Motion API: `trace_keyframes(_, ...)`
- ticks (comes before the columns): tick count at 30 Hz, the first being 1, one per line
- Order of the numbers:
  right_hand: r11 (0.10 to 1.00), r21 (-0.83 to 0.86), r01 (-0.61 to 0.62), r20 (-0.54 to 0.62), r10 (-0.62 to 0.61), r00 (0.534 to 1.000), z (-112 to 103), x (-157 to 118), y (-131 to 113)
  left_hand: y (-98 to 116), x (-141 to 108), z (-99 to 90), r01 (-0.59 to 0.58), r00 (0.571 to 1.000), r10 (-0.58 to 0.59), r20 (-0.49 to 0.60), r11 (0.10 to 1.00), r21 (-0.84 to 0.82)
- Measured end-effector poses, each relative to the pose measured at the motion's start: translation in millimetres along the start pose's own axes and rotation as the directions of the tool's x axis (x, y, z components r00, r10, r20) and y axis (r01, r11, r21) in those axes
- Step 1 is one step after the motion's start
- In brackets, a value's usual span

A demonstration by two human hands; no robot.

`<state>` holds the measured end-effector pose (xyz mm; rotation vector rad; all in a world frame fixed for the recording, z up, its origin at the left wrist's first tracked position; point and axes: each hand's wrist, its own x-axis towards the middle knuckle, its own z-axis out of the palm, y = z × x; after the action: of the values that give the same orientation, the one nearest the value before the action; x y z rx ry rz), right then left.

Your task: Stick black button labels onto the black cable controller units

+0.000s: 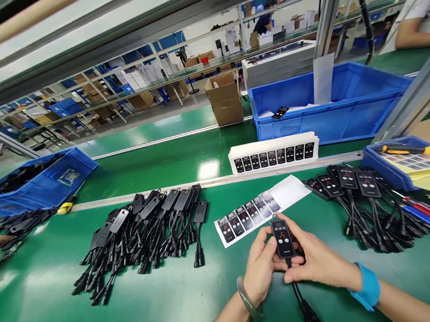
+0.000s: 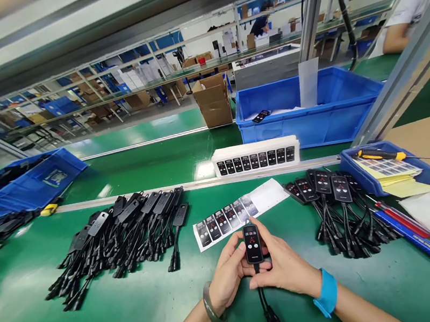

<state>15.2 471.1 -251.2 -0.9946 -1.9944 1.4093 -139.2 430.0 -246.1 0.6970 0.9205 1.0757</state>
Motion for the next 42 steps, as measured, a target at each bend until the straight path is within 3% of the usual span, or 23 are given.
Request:
trace_keyframes(6,0.998,0.055,0.013,-0.086,-0.008,0.996,0,1,-1,-3,1,1.7,-0.041,0.999,0.043,-0.013,0.990,0.135)
trace_keyframes(10,1.000,-0.029,0.009,-0.119,-0.012,0.993,3,2,0,-8,3,0.5,-0.065,0.997,0.071,-0.017,0.969,0.238)
trace_keyframes(14,0.986,-0.162,0.041,-0.144,-0.064,0.988,6,2,1,-7,4,-1.0,-0.060,0.998,0.065,-0.024,0.982,0.179)
trace_keyframes(18,0.918,-0.369,0.147,-0.202,-0.233,0.951,9,0,-1,-3,6,-0.5,-0.048,0.996,0.054,-0.076,0.996,0.078)
trace_keyframes(21,0.849,-0.495,0.184,-0.198,-0.316,0.928,6,2,-3,-3,7,-1.1,-0.058,0.998,0.058,-0.007,0.998,0.007)
trace_keyframes(24,0.750,-0.649,0.126,-0.267,-0.380,0.886,-15,11,-3,-2,5,-5.4,-0.140,0.990,0.137,0.027,0.969,0.203)
trace_keyframes(26,0.646,-0.763,0.002,-0.333,-0.396,0.856,-39,17,-2,0,3,-9.6,-0.266,0.959,0.275,0.064,0.805,0.531)
trace_keyframes(29,0.389,-0.886,-0.252,-0.393,-0.344,0.853,-77,23,2,4,-1,-14.8,-0.378,0.880,0.420,0.223,0.332,0.865)
trace_keyframes(31,0.210,-0.906,-0.368,-0.416,-0.280,0.865,-96,24,2,5,-2,-16.3,-0.336,0.866,0.422,0.267,0.097,0.937)
trace_keyframes(33,0.112,-0.900,-0.421,-0.436,-0.255,0.863,-104,26,1,4,-1,-16.5,-0.246,0.880,0.406,0.247,-0.056,0.968)
trace_keyframes(35,0.167,-0.900,-0.404,-0.435,-0.258,0.863,-102,33,-1,2,2,-16.3,-0.167,0.892,0.398,0.215,-0.154,0.974)
trace_keyframes(39,0.545,-0.829,-0.129,-0.284,-0.211,0.936,-76,65,-3,-2,5,-16.5,-0.105,0.896,0.399,0.196,-0.238,0.966)
trace_keyframes(42,0.658,-0.753,-0.015,-0.204,-0.212,0.956,-52,94,1,-3,6,-17.3,-0.097,0.899,0.393,0.192,-0.249,0.964)
